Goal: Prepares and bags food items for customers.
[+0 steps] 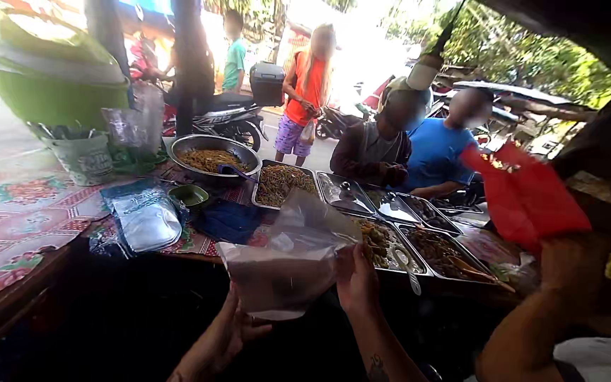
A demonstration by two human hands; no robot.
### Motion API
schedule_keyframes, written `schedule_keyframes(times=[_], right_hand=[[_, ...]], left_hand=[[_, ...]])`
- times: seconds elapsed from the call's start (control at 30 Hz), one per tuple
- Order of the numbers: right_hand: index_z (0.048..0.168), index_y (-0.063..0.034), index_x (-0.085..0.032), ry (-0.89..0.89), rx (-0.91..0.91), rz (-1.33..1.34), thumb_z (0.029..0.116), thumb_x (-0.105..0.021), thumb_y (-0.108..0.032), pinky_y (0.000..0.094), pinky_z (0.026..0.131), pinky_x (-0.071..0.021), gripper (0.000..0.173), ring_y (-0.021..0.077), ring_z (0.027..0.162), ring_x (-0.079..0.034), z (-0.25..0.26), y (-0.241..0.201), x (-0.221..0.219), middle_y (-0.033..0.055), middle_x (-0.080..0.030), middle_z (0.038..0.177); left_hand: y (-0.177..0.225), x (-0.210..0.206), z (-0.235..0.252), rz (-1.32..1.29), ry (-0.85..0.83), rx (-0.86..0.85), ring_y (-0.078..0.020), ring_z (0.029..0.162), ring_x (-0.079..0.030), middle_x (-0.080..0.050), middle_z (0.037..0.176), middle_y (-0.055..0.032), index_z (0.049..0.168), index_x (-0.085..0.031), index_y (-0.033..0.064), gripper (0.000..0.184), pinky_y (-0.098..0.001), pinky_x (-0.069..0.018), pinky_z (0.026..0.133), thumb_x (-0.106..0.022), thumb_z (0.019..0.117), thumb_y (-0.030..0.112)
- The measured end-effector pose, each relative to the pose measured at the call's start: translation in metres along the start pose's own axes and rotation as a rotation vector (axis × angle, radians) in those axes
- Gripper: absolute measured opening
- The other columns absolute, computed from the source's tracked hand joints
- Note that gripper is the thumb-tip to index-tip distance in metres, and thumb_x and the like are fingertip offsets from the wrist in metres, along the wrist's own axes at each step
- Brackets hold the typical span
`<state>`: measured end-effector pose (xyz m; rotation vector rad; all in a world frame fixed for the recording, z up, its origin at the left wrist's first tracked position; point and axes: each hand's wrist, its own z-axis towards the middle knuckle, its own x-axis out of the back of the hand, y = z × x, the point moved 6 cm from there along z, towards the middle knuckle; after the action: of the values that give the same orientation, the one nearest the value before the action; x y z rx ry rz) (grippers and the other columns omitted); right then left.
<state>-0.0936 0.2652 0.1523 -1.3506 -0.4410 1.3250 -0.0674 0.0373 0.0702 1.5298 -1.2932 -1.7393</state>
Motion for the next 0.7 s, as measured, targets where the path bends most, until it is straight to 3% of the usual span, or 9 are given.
schedule_keyframes(times=[0.17, 0.23, 0.3, 0.37, 0.47, 0.53, 0.57, 0.63, 0.7], right_hand=[[0.121, -0.0093, -0.045, -0.069, 0.089, -0.094, 0.1083, -0.030, -0.012, 0.0233, 0.064, -0.0595, 0.020, 0.0057, 0.068, -0.069, -0.017, 0.015, 0.031, -0.0053, -0.068, 0.079], [0.124, -0.0073, -0.044, -0.043, 0.103, -0.153, 0.1073, -0.030, -0.008, 0.0211, 0.065, -0.0591, 0.021, 0.0028, 0.069, -0.069, -0.024, 0.021, 0.040, -0.0067, -0.069, 0.080], [0.125, 0.0056, -0.044, -0.022, 0.199, -0.305, 0.1035, -0.034, -0.003, 0.0194, 0.073, -0.0579, 0.026, -0.0003, 0.075, -0.067, -0.035, 0.023, 0.046, -0.0026, -0.065, 0.086], [0.117, 0.0179, -0.046, -0.035, 0.376, -0.500, 0.0997, -0.039, 0.002, 0.0162, 0.078, -0.0558, 0.025, -0.0031, 0.079, -0.064, -0.045, 0.016, 0.045, 0.0063, -0.062, 0.090], [0.107, 0.0226, -0.049, -0.068, 0.600, -0.715, 0.0955, -0.045, 0.004, 0.0131, 0.077, -0.0527, 0.023, -0.0037, 0.078, -0.063, -0.058, 0.010, 0.038, 0.0134, -0.063, 0.086], [0.103, 0.0211, -0.055, -0.046, 0.727, -0.820, 0.0936, -0.050, 0.001, 0.0130, 0.074, -0.0519, 0.023, -0.0009, 0.074, -0.063, -0.061, 0.011, 0.035, 0.0160, -0.064, 0.082], [0.102, 0.0194, -0.057, -0.037, 0.763, -0.847, 0.0930, -0.052, 0.000, 0.0133, 0.073, -0.0530, 0.022, 0.0002, 0.073, -0.064, -0.061, 0.013, 0.036, 0.0164, -0.065, 0.082], [0.102, 0.0172, -0.058, -0.036, 0.752, -0.840, 0.0923, -0.053, -0.001, 0.0128, 0.075, -0.0532, 0.021, 0.0000, 0.077, -0.065, -0.059, 0.017, 0.039, 0.0155, -0.066, 0.086], [0.107, 0.0178, -0.055, -0.044, 0.563, -0.719, 0.0930, -0.052, 0.003, 0.0123, 0.075, -0.0529, 0.020, -0.0021, 0.078, -0.063, -0.052, 0.022, 0.038, 0.0116, -0.064, 0.087]], left_hand=[[0.005, -0.020, -0.016, -0.269, 0.101, -0.055, -0.0130, 0.083, -0.072, -0.073, 0.089, -0.0028, 0.112, -0.057, 0.0075, 0.039, -0.0325, -0.0610, 0.077, -0.020, 0.1092, 0.021], [0.009, -0.022, -0.026, -0.238, 0.083, -0.018, -0.0163, 0.084, -0.073, -0.074, 0.093, -0.0034, 0.120, -0.055, 0.0071, 0.068, -0.0351, -0.0617, 0.075, -0.007, 0.1061, 0.054], [-0.003, -0.020, -0.036, -0.201, -0.037, -0.062, -0.0243, 0.108, -0.070, -0.069, 0.124, -0.0090, 0.145, -0.040, 0.0005, 0.115, -0.0445, -0.0598, 0.087, -0.024, 0.0814, 0.094], [-0.012, -0.029, -0.049, -0.123, -0.103, -0.170, -0.0326, 0.133, -0.055, -0.046, 0.153, -0.0201, 0.158, -0.011, -0.0058, 0.145, -0.0519, -0.0537, 0.099, -0.043, 0.0655, 0.101], [-0.022, -0.052, -0.060, 0.003, -0.130, -0.367, -0.0228, 0.140, -0.048, -0.033, 0.157, -0.0238, 0.154, 0.013, -0.0102, 0.141, -0.0421, -0.0499, 0.106, -0.060, 0.0777, 0.083], [-0.016, -0.056, -0.055, 0.082, -0.102, -0.410, 0.0015, 0.117, -0.061, -0.058, 0.132, 0.0000, 0.148, -0.005, -0.0100, 0.118, -0.0229, -0.0532, 0.099, -0.073, 0.0837, 0.062], [-0.014, -0.055, -0.050, 0.008, -0.034, -0.339, -0.0007, 0.105, -0.067, -0.066, 0.119, 0.0024, 0.146, -0.018, -0.0055, 0.098, -0.0247, -0.0568, 0.094, -0.081, 0.0847, 0.037], [-0.015, -0.049, -0.042, -0.142, 0.126, -0.102, -0.0119, 0.092, -0.071, -0.067, 0.108, -0.0068, 0.148, -0.023, 0.0006, 0.070, -0.0329, -0.0610, 0.085, -0.066, 0.0921, -0.003], [-0.020, -0.035, -0.038, -0.210, 0.269, 0.051, -0.0135, 0.089, -0.069, -0.065, 0.106, -0.0097, 0.145, -0.030, 0.0024, 0.050, -0.0327, -0.0593, 0.081, -0.050, 0.1003, -0.006]])
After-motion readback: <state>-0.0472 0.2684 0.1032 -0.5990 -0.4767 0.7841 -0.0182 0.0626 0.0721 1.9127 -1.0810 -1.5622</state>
